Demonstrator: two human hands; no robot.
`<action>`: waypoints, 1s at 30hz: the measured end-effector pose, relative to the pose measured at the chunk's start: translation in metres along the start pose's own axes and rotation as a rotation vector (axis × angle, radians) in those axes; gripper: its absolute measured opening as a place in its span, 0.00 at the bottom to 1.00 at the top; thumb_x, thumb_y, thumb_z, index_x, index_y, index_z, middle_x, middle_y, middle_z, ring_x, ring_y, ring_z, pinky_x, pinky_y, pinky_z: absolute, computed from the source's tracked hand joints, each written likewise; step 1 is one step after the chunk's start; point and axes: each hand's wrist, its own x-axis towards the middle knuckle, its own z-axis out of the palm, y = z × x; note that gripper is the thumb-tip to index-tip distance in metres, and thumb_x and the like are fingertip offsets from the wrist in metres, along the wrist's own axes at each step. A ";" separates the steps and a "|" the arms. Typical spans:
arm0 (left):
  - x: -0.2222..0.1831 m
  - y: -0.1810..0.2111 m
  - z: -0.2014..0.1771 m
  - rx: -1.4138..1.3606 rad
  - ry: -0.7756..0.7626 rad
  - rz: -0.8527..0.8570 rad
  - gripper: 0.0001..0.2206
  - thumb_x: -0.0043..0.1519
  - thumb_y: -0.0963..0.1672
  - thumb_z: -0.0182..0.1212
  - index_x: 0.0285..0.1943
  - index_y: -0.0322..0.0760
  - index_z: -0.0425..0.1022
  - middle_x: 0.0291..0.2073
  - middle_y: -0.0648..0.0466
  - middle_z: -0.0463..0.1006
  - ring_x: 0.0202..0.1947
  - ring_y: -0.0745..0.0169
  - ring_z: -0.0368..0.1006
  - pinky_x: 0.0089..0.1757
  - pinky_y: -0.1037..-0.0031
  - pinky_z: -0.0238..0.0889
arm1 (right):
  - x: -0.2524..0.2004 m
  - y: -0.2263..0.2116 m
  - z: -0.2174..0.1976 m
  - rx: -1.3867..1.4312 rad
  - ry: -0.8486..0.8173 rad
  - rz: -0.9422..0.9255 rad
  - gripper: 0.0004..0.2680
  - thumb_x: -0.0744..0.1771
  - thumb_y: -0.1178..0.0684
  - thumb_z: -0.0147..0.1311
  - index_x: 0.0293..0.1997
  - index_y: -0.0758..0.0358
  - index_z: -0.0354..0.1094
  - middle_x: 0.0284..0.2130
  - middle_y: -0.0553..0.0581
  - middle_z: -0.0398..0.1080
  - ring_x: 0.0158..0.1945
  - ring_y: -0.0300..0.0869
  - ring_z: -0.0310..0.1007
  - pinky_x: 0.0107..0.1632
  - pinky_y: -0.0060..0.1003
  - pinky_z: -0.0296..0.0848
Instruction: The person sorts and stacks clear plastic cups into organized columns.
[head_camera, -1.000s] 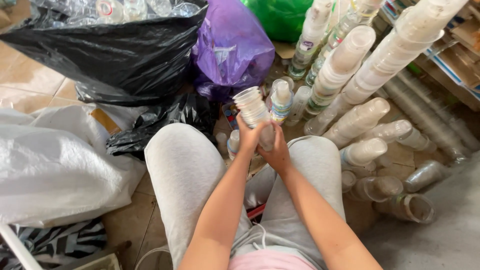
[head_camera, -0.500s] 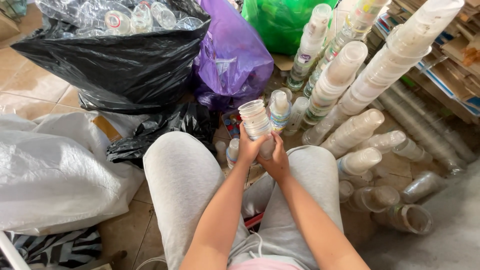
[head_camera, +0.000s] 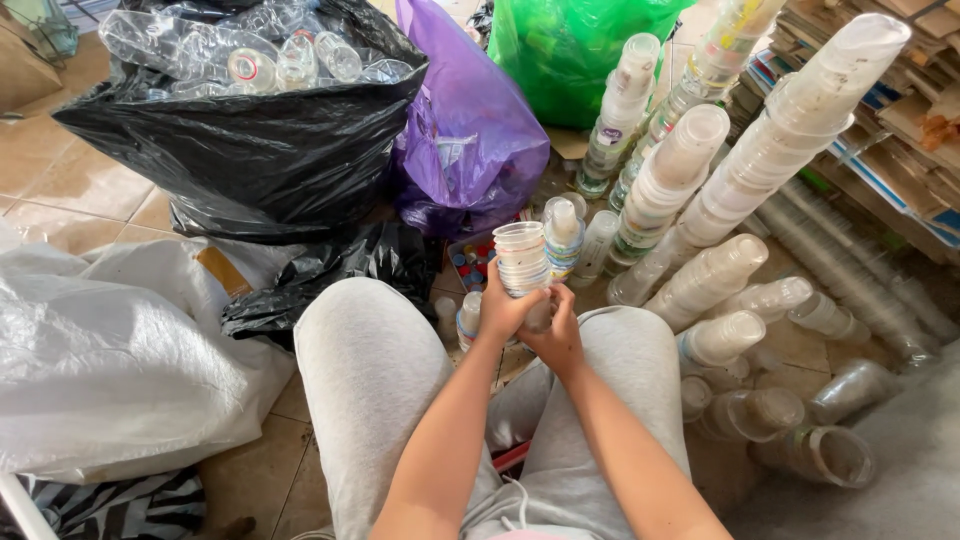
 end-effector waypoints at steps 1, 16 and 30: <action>0.003 -0.006 0.001 -0.001 0.000 0.001 0.49 0.41 0.54 0.78 0.74 0.54 0.55 0.65 0.39 0.70 0.66 0.36 0.65 0.62 0.53 0.59 | 0.000 -0.002 0.002 0.000 0.000 -0.002 0.34 0.54 0.52 0.76 0.62 0.61 0.53 0.47 0.66 0.73 0.47 0.62 0.78 0.50 0.54 0.75; 0.060 -0.023 -0.035 -0.577 0.524 0.459 0.47 0.47 0.39 0.81 0.74 0.42 0.51 0.67 0.42 0.58 0.68 0.55 0.53 0.68 0.55 0.38 | -0.013 -0.007 -0.013 0.168 -0.094 0.184 0.39 0.57 0.53 0.74 0.66 0.57 0.38 0.52 0.69 0.68 0.45 0.58 0.78 0.48 0.49 0.79; 0.049 -0.026 -0.014 -0.600 0.499 0.277 0.49 0.47 0.41 0.82 0.76 0.38 0.49 0.71 0.37 0.54 0.73 0.45 0.50 0.68 0.52 0.39 | -0.029 -0.046 -0.194 1.126 0.372 0.745 0.09 0.67 0.32 0.55 0.39 0.37 0.73 0.52 0.58 0.75 0.55 0.54 0.76 0.56 0.68 0.70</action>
